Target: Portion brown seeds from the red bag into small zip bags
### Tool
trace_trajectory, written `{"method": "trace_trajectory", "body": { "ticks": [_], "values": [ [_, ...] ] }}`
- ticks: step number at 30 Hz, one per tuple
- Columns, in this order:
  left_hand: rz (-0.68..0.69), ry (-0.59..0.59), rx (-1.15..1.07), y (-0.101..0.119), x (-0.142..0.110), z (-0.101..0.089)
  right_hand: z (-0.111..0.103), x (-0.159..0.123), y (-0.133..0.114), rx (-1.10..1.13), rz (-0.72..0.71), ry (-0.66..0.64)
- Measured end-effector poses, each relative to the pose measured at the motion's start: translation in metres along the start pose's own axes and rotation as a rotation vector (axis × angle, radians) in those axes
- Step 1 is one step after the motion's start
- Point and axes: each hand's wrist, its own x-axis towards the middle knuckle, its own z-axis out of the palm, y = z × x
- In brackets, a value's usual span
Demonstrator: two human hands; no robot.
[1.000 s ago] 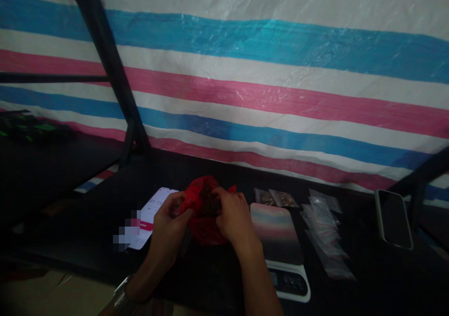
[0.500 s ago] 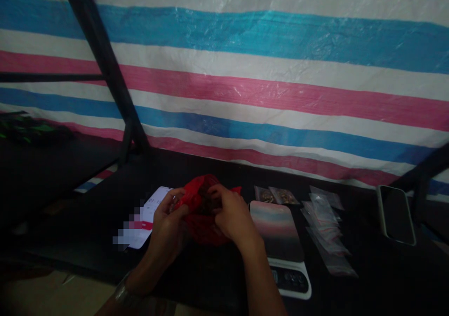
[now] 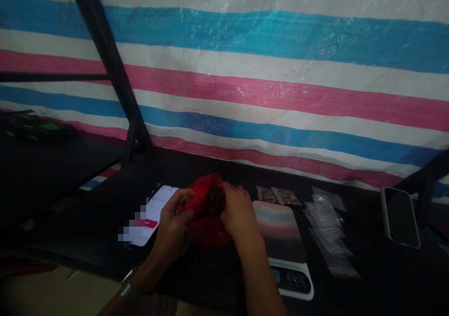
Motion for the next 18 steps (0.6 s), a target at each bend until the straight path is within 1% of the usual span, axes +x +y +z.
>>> {"method": "trace_trajectory", "body": {
  "ticks": [3, 5, 8, 12, 18],
  "values": [
    [-0.080, -0.057, -0.204, 0.002, 0.001, 0.003, 0.005, 0.001, -0.011, -0.061, -0.003, -0.007],
    [-0.100, -0.058, -0.251, 0.004, 0.002, 0.004, 0.007, 0.003, -0.013, -0.029, 0.008, 0.002],
    [-0.116, -0.042, -0.290, 0.007, 0.004, 0.004, 0.008, 0.007, -0.008, 0.098, 0.018, 0.007],
    [-0.125, -0.002, -0.312, 0.008, 0.007, 0.003, 0.009, 0.009, 0.000, 0.307, -0.020, 0.011],
    [-0.121, 0.019, -0.321, 0.010, 0.009, 0.001, 0.014, 0.011, 0.003, 0.513, -0.028, 0.016]
  ]
}}
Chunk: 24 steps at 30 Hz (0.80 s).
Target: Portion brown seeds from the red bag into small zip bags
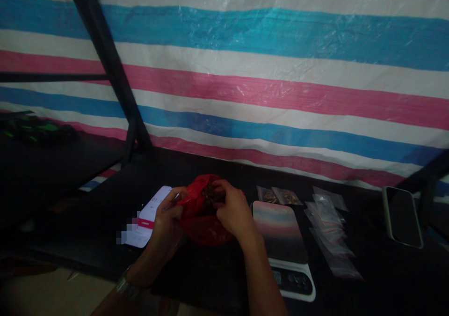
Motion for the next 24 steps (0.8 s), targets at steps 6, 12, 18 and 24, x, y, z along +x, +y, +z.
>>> {"method": "trace_trajectory", "body": {
  "ticks": [6, 12, 18, 24],
  "values": [
    [0.031, -0.068, 0.046, -0.002, -0.004, -0.003, 0.003, -0.001, -0.004, -0.140, 0.055, 0.076],
    [0.074, -0.043, 0.086, -0.005, -0.001, -0.006, 0.005, -0.001, -0.002, -0.014, 0.018, 0.066],
    [0.083, -0.015, 0.067, -0.007, 0.004, -0.002, 0.005, 0.003, 0.006, 0.164, -0.011, 0.043],
    [0.416, 0.138, 0.393, -0.007, 0.004, -0.011, -0.010, 0.000, 0.011, 0.235, -0.016, 0.113]
  ]
}}
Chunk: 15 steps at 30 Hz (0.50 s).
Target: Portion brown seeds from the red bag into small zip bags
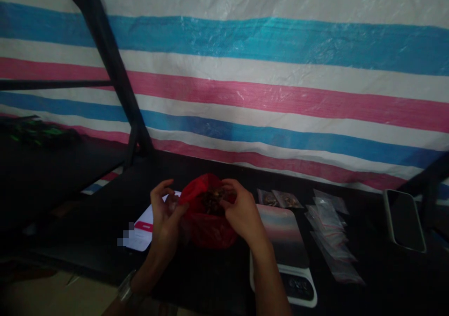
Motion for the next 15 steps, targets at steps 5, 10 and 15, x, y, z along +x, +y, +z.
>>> {"method": "trace_trajectory", "body": {
  "ticks": [5, 10, 15],
  "values": [
    [0.370, -0.052, 0.276, -0.007, 0.001, -0.012, -0.005, -0.007, -0.009, 0.062, -0.030, -0.053],
    [0.649, -0.072, 0.391, -0.004, -0.009, -0.005, -0.009, -0.019, -0.031, 0.181, -0.045, -0.102],
    [0.705, -0.152, 0.330, -0.003, -0.014, 0.004, -0.018, -0.031, -0.048, 0.200, -0.091, -0.143]
  ]
}}
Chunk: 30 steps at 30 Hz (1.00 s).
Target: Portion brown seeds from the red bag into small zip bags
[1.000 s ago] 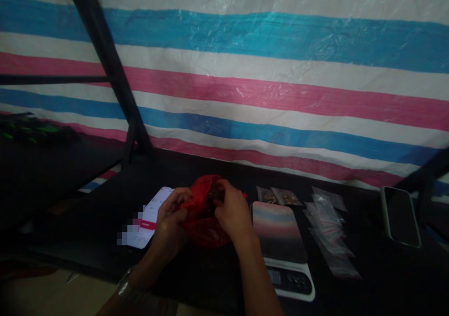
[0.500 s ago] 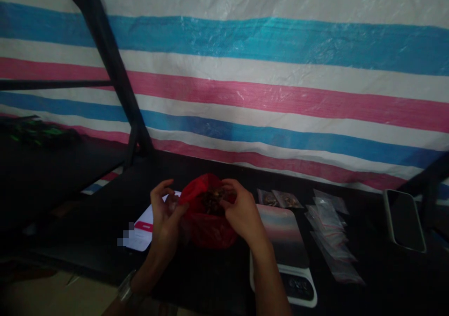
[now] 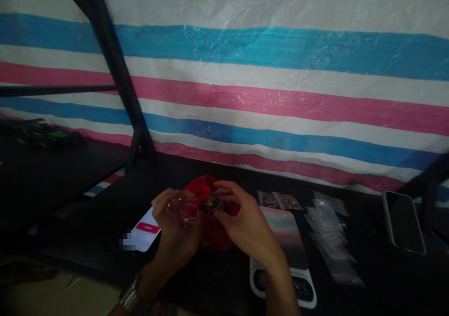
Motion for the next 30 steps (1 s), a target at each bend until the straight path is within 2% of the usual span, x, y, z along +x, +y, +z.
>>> {"method": "trace_trajectory", "body": {
  "ticks": [4, 8, 13, 16, 21, 26, 30],
  "values": [
    [0.054, -0.062, -0.038, -0.003, -0.003, 0.005, 0.004, -0.005, -0.010, -0.023, -0.022, -0.010],
    [0.097, -0.115, -0.013, -0.003, -0.006, 0.008, 0.010, -0.008, -0.015, -0.119, -0.026, -0.077],
    [0.079, -0.202, 0.021, 0.001, -0.007, 0.007, 0.012, -0.009, -0.012, -0.301, -0.053, -0.087],
    [0.080, -0.240, 0.006, 0.003, -0.006, 0.004, 0.014, -0.008, -0.008, -0.337, -0.026, -0.095],
    [-0.015, -0.289, -0.002, 0.003, -0.002, 0.006, 0.013, -0.006, 0.000, -0.346, 0.029, -0.117],
    [-0.097, -0.272, -0.058, 0.001, -0.003, 0.012, 0.009, -0.007, 0.003, -0.332, -0.046, -0.181],
    [-0.111, -0.308, -0.056, 0.001, -0.006, 0.014, 0.011, -0.006, 0.006, -0.307, -0.009, -0.176]
  ]
}}
